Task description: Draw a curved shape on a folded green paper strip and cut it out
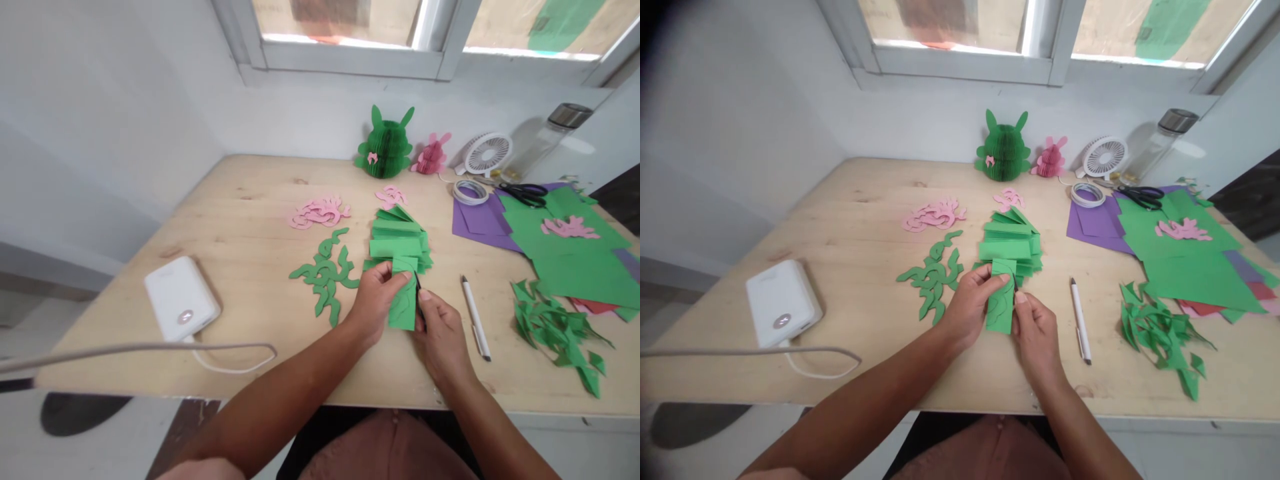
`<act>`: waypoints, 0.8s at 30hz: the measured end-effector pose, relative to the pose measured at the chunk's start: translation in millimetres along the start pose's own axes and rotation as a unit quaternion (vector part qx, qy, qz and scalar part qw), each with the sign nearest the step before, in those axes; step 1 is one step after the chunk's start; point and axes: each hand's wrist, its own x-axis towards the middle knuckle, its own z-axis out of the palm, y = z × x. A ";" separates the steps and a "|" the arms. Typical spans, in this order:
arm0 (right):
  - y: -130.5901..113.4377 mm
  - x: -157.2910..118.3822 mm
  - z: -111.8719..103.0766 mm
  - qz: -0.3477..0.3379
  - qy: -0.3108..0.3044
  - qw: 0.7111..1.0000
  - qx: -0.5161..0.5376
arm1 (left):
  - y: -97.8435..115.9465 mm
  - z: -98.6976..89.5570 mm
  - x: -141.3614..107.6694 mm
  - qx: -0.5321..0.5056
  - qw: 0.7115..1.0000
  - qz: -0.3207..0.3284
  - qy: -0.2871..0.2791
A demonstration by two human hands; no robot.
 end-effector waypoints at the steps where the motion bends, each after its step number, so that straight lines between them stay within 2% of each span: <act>1: -0.2 -0.1 0.0 0.000 -0.002 1.000 -0.001 | 0.1 -0.1 0.1 0.000 1.000 0.000 -0.001; 10: -1.7 -1.8 0.2 -0.007 -0.016 1.000 -0.007 | 2.1 -0.2 0.1 0.011 1.000 0.015 0.000; 24: -2.6 -2.3 -1.9 -0.016 -0.040 0.999 -0.018 | 5.3 -0.5 0.3 0.034 0.999 0.002 0.017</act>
